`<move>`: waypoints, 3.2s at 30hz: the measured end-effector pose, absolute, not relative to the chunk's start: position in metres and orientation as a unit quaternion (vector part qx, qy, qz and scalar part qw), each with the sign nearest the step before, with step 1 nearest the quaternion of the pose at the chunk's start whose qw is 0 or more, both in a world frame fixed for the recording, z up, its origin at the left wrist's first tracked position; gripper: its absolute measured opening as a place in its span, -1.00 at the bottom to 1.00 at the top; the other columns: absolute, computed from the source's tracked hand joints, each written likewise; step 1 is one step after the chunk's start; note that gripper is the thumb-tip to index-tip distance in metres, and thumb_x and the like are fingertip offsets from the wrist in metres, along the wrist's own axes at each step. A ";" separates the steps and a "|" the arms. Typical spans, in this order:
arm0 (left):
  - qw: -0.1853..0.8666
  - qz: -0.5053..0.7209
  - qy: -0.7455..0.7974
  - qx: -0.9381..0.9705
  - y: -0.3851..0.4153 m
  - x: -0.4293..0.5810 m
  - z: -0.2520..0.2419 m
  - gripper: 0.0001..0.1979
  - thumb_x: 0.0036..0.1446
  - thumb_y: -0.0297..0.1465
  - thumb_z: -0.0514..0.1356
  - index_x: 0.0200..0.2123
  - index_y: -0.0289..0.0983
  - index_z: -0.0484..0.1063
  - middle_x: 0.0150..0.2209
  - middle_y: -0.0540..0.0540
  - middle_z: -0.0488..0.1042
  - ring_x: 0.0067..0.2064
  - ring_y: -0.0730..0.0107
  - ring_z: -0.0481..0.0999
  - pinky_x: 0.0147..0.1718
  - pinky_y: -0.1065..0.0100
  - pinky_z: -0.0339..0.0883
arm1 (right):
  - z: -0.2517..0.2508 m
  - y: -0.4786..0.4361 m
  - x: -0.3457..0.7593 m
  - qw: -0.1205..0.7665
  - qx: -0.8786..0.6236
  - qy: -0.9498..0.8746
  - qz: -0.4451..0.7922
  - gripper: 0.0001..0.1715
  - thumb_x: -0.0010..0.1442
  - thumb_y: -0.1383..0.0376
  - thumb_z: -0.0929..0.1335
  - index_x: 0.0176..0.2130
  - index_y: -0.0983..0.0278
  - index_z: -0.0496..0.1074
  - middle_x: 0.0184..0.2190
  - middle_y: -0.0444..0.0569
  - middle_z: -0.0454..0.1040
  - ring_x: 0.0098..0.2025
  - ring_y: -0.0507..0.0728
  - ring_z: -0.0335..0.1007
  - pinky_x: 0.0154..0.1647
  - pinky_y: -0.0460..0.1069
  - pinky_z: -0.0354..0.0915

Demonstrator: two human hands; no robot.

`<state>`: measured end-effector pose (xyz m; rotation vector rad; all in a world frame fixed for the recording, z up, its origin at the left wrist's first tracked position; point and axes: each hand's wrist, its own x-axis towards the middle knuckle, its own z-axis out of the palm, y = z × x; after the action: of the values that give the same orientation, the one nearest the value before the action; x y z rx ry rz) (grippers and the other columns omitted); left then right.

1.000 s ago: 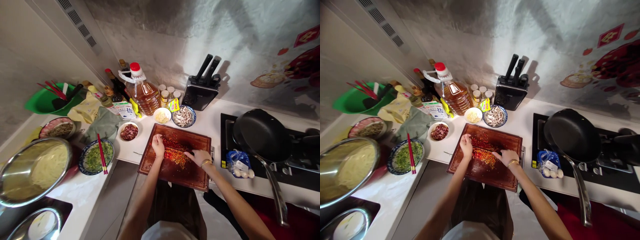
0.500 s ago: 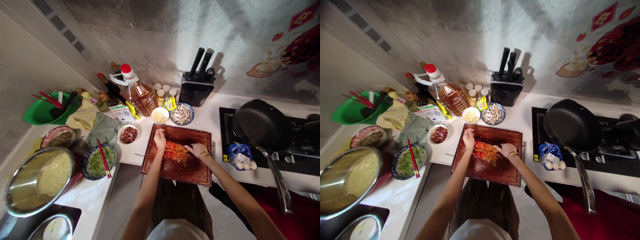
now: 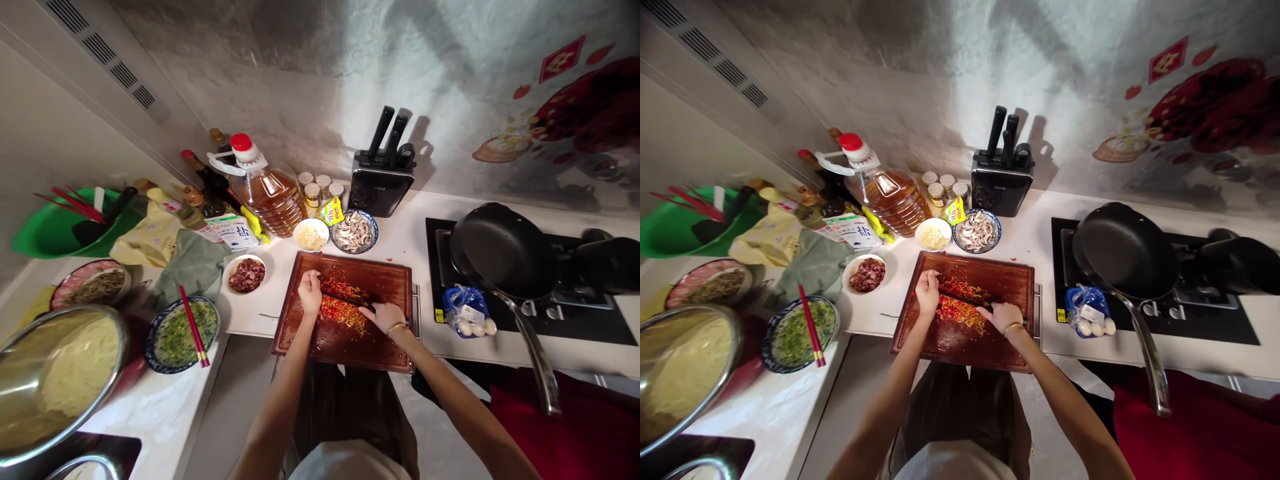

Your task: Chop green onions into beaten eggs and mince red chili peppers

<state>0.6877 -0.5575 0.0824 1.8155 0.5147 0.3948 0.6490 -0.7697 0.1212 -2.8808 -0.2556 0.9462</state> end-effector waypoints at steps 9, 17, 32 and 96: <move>0.260 0.096 -0.041 0.960 -0.552 0.628 0.162 -0.64 0.19 -0.26 0.03 0.06 -0.08 0.33 0.15 -0.15 0.23 0.14 0.13 0.17 0.09 0.05 0.01 | 0.143 -0.792 0.600 0.054 -0.985 -0.096 0.130 -0.31 0.18 -0.17 0.05 -0.26 0.24 0.42 -0.41 0.02 0.52 -0.38 0.14 0.44 -0.39 -0.05 0.16; 0.198 0.001 -0.207 0.958 -0.606 0.569 0.167 -0.48 0.17 -0.33 0.05 0.21 -0.01 0.08 0.32 -0.12 -0.19 0.28 0.05 -0.08 0.14 -0.06 -0.15 | 0.136 -0.789 0.556 0.066 -0.991 -0.101 0.065 -0.52 0.24 0.01 0.16 -0.26 0.30 0.44 -0.41 0.05 0.50 -0.35 0.14 0.41 -0.34 -0.03 0.15; 0.167 0.200 0.232 0.937 -0.465 0.555 0.162 -0.74 0.12 -0.20 0.11 -0.30 -0.29 0.41 -0.27 -0.17 0.44 -0.14 0.24 0.35 -0.11 0.20 0.14 | 0.089 -0.802 0.531 0.088 -0.977 -0.149 -0.126 -0.37 0.13 -0.09 0.24 -0.21 0.40 0.50 -0.40 0.10 0.55 -0.45 0.14 0.45 -0.38 -0.04 0.20; 0.143 -0.154 -0.054 0.976 -0.523 0.496 0.128 -0.43 0.21 -0.50 -0.10 0.25 0.01 -0.07 -0.15 -0.10 0.38 -0.38 0.51 0.44 -0.32 0.49 0.32 | 0.141 -0.771 0.500 0.076 -0.997 0.005 0.028 -0.54 0.24 0.06 0.18 -0.15 0.31 0.45 -0.34 0.06 0.50 -0.33 0.14 0.38 -0.27 -0.02 0.10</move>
<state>0.4961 -0.5232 0.1277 2.8160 -0.1556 -0.4452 0.4999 -0.7708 0.1415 -2.9876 0.0148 0.0846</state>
